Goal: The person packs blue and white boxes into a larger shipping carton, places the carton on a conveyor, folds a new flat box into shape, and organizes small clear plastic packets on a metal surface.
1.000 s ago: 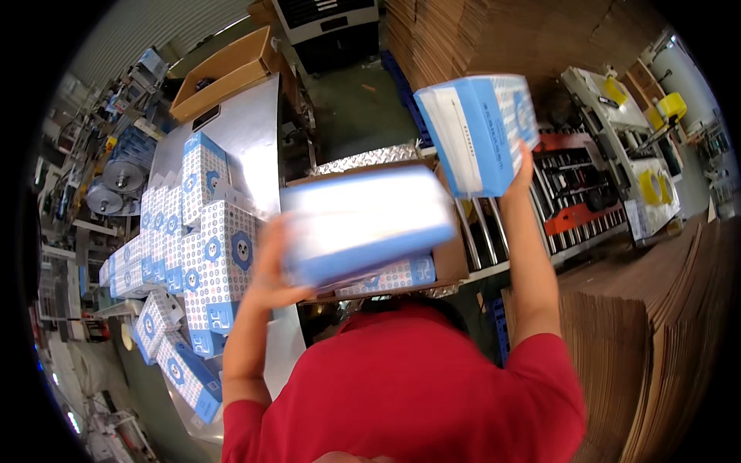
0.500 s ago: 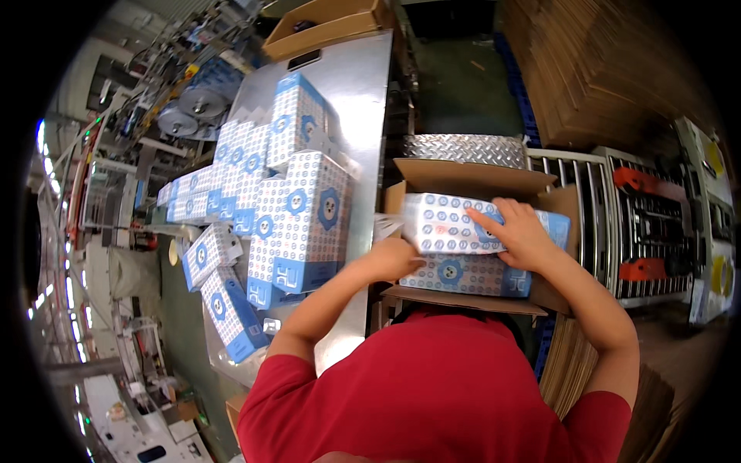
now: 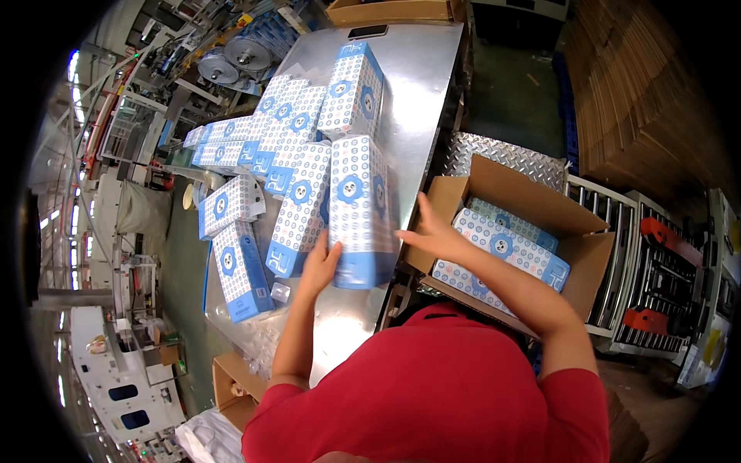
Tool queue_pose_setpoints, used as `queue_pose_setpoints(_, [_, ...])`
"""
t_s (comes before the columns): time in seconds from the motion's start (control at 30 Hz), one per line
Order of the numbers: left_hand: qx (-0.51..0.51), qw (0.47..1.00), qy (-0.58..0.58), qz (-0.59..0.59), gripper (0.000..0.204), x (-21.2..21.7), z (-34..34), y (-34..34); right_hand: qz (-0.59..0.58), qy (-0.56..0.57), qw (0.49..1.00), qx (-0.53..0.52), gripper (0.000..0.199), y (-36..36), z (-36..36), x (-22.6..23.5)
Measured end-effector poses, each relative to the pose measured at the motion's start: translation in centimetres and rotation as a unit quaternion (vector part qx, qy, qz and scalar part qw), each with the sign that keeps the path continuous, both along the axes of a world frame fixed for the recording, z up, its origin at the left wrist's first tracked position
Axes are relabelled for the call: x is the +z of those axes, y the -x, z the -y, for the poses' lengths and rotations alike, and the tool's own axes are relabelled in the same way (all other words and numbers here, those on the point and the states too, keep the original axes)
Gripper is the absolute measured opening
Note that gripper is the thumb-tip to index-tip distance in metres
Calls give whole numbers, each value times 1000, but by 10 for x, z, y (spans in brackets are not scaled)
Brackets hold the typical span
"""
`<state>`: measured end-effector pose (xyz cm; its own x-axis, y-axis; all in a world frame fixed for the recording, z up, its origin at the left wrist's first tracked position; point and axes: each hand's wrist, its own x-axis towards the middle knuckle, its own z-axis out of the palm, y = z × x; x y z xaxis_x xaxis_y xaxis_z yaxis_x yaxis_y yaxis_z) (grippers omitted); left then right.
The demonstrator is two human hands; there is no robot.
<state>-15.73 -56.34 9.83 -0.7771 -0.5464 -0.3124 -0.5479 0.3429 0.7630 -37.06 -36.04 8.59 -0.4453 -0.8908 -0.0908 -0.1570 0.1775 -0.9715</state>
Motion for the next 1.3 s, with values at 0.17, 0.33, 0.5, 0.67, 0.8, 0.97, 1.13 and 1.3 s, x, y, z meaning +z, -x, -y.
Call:
queue_pose_setpoints(0.17, [29,943,-323,-75,46,-22,-61,-5,-277,-180,941,70,116,-44,59,38])
queue_pose_setpoints(0.33, [-7,966,-211,-148,52,-30,-59,-4,-356,-299,883,65,116,-30,90,48])
queue_pose_setpoints(0.5, [247,881,-396,-72,59,-102,-38,23,-282,-285,914,54,118,-3,110,56])
queue_pose_setpoints(0.67, [164,768,-566,-251,55,-68,-44,59,-17,-140,987,-72,113,78,77,39])
queue_pose_setpoints(0.8, [83,775,-527,-338,66,30,-56,80,301,-35,952,-31,95,110,38,70])
queue_pose_setpoints(0.97, [-233,868,-232,-372,96,60,-80,123,192,146,963,-121,81,90,-81,129])
queue_pose_setpoints(1.13, [-412,863,-114,-269,59,23,-122,202,166,389,865,-269,83,97,-290,43])
queue_pose_setpoints(1.3, [-528,774,251,-243,42,-112,-158,219,-42,296,928,-224,78,48,-237,84])
